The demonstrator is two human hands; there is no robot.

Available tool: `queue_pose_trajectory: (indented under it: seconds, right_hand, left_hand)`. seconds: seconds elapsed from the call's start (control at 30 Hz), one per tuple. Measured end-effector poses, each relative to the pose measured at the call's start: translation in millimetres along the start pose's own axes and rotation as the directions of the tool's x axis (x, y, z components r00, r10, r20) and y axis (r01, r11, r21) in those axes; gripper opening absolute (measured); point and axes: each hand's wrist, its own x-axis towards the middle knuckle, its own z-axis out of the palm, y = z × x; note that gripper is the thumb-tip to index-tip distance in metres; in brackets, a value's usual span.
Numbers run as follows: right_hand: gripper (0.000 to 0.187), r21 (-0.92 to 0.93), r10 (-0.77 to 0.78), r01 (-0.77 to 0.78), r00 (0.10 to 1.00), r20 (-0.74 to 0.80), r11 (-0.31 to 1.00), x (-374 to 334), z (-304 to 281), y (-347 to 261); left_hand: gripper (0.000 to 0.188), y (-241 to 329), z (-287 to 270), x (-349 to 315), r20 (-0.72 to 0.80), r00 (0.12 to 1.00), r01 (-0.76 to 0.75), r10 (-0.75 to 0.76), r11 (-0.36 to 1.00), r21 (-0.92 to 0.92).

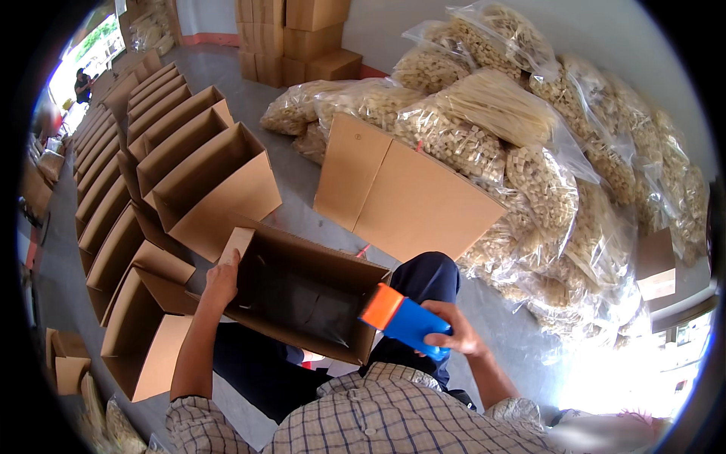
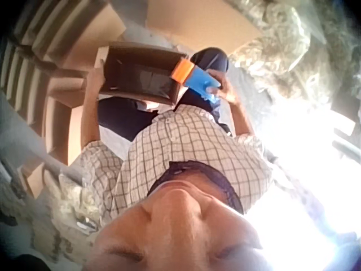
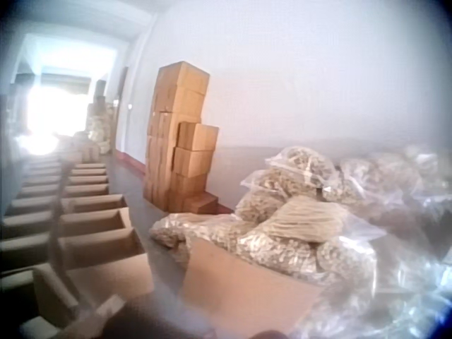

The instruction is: The person assembles cardboard boxes by hand and using a tape dispenser, folding the flaps and applying tape to the bottom of several boxes sequentially in a warehouse setting.

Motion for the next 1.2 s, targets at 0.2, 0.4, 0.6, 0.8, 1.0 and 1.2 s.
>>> queue_pose_trajectory:
  seconds: [0.2, 0.4, 0.6, 0.8, 1.0, 1.2]
  right_hand:
    - [0.044, -0.11, 0.0, 0.003, 1.0, 0.026, 0.994, 67, 58, 32]
    - [0.054, -0.298, 0.087, -0.12, 0.989, -0.122, 0.947, 116, 91, 81]
    - [0.05, -0.292, 0.022, -0.058, 0.992, -0.125, 0.955, 112, 90, 104]
    - [0.045, -0.219, 0.012, -0.04, 0.992, -0.126, 0.975, 110, 91, 106]
    - [0.044, -0.222, 0.021, -0.045, 0.994, -0.11, 0.974, 107, 90, 105]
    - [0.039, -0.231, 0.031, -0.049, 0.996, -0.083, 0.972, 112, 88, 107]
  left_hand:
    - [0.081, -9, -2, -2, 0.001, 0.998, -0.063, 0.063, 0.998, -0.014]
    - [0.085, -5, 0, -7, 0.038, 0.998, -0.051, 0.05, 0.999, 0.015]
    - [0.083, 1, -11, -10, 0.113, 0.993, -0.018, 0.025, 0.998, -0.064]
    - [0.11, -41, -4, -10, 0.196, 0.936, -0.187, 0.293, 0.883, -0.43]
    - [0.128, -57, -13, -39, 0.37, 0.773, -0.307, 0.515, 0.814, -0.493]
    - [0.125, -49, -18, -22, 0.406, 0.779, -0.298, 0.478, 0.852, -0.431]
